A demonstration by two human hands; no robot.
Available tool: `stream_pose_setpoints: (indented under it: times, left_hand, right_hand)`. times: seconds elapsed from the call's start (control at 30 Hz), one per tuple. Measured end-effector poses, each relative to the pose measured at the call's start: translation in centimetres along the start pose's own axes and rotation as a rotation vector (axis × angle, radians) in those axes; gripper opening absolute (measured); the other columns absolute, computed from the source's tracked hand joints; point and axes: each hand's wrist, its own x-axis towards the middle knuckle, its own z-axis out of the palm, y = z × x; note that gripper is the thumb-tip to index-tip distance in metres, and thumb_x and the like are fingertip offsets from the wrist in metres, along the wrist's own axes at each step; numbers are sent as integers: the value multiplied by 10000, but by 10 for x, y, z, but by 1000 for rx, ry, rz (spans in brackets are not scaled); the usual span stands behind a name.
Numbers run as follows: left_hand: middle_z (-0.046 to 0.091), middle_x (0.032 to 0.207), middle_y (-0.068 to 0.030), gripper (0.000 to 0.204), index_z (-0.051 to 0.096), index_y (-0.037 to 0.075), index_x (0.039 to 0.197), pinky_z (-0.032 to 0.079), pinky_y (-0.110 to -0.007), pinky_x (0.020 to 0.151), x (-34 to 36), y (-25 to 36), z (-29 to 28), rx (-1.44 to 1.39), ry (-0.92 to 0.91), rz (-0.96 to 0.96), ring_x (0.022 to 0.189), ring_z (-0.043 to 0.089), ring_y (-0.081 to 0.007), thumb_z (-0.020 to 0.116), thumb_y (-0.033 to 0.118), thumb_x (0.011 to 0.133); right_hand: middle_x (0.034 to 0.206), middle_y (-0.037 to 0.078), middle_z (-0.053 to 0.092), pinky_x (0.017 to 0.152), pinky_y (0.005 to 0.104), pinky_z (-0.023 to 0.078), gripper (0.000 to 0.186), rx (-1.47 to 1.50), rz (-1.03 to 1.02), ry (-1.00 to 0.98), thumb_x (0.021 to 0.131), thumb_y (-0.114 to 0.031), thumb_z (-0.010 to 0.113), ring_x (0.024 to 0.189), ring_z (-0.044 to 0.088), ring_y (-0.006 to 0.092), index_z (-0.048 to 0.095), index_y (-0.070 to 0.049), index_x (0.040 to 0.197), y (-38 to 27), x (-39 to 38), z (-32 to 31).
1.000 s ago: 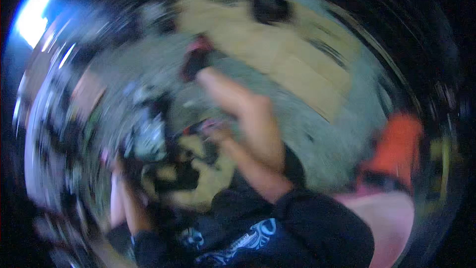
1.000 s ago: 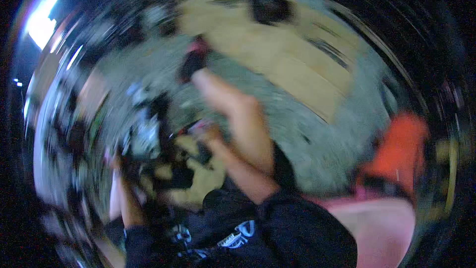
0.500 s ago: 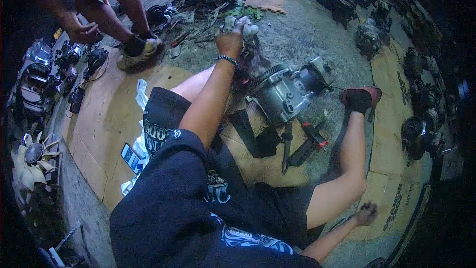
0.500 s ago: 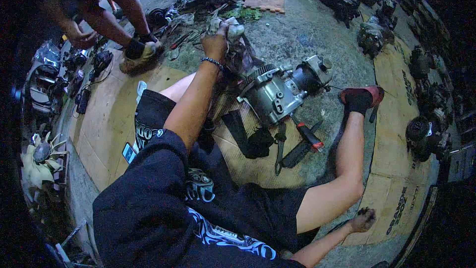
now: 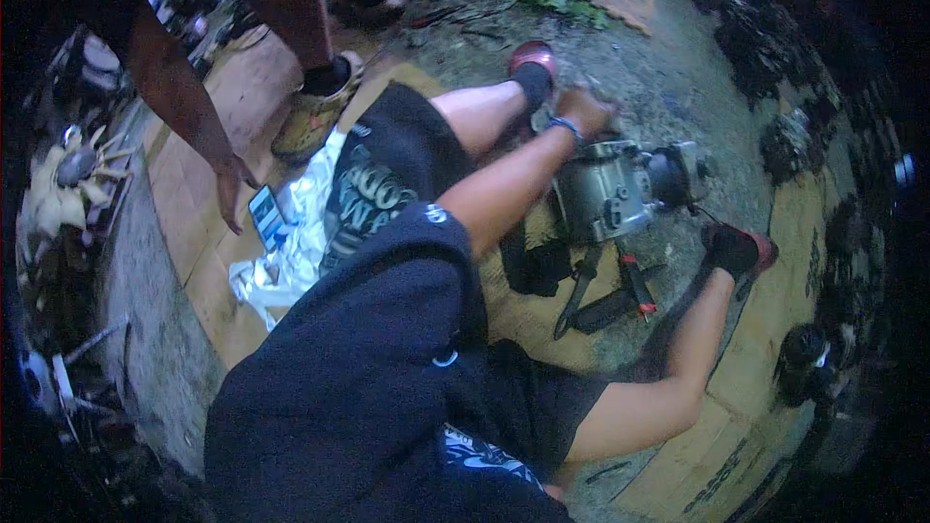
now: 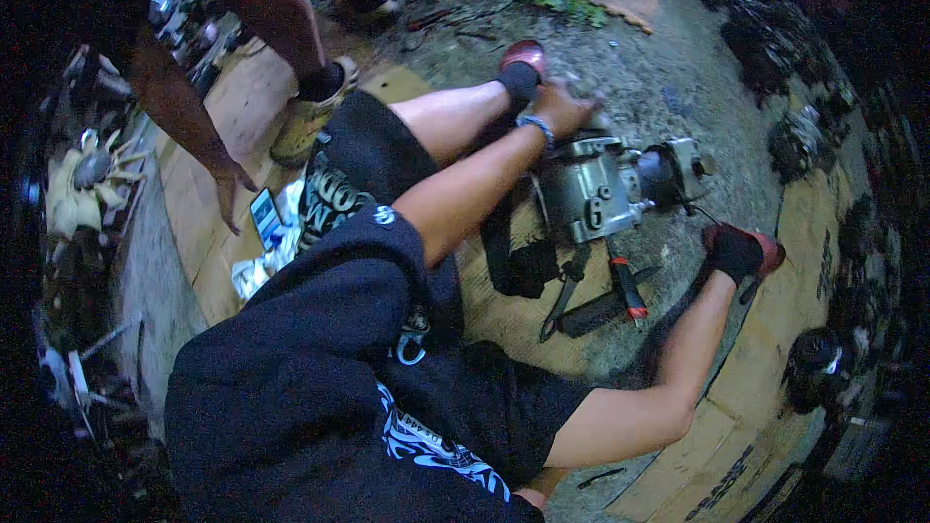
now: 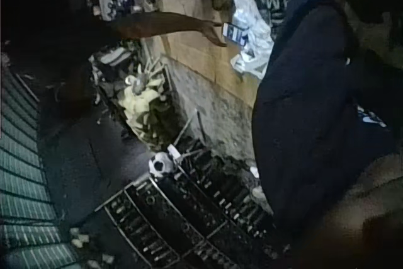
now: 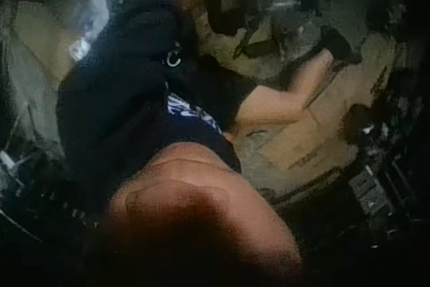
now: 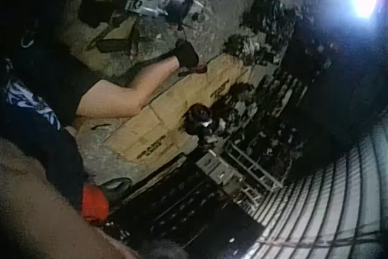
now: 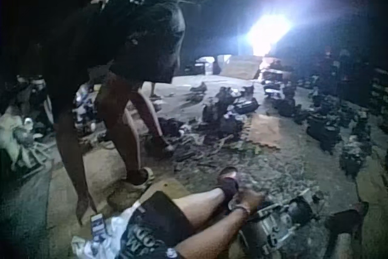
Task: Cleaning and inspecting a mechanical engine component using tools and a rag in a workshop.
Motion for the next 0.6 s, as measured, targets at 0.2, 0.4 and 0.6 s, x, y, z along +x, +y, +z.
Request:
stream_pose_setpoints:
  times: [0.2, 0.4, 0.6]
  left_hand:
    - [584, 1155, -270, 801, 586, -30, 1131, 433, -423, 973, -19, 7, -2, 30, -116, -31, 1105, 563, -372, 640, 649, 711]
    - [518, 1259, -277, 740, 531, -43, 1224, 412, -422, 998, -19, 4, -4, 59, -183, -11, 1168, 514, -392, 576, 553, 787]
    - [676, 883, -171, 223, 694, 141, 934, 476, -487, 867, 22, -88, 7, 510, 166, 632, 852, 661, -336, 527, 264, 852]
  right_hand:
    - [1017, 127, 659, 740, 360, 508, 332, 116, -72, -167, 854, -228, 606, 863, 629, 249, 602, 2, 1093, -54, 8, 54]
    - [1031, 130, 656, 750, 360, 508, 343, 210, -109, -156, 850, -234, 607, 881, 629, 252, 600, 2, 1099, -115, 13, 63]
    - [1064, 135, 639, 793, 335, 503, 336, 200, -473, -142, 840, -119, 616, 951, 626, 227, 569, 26, 1140, -191, 16, 16]
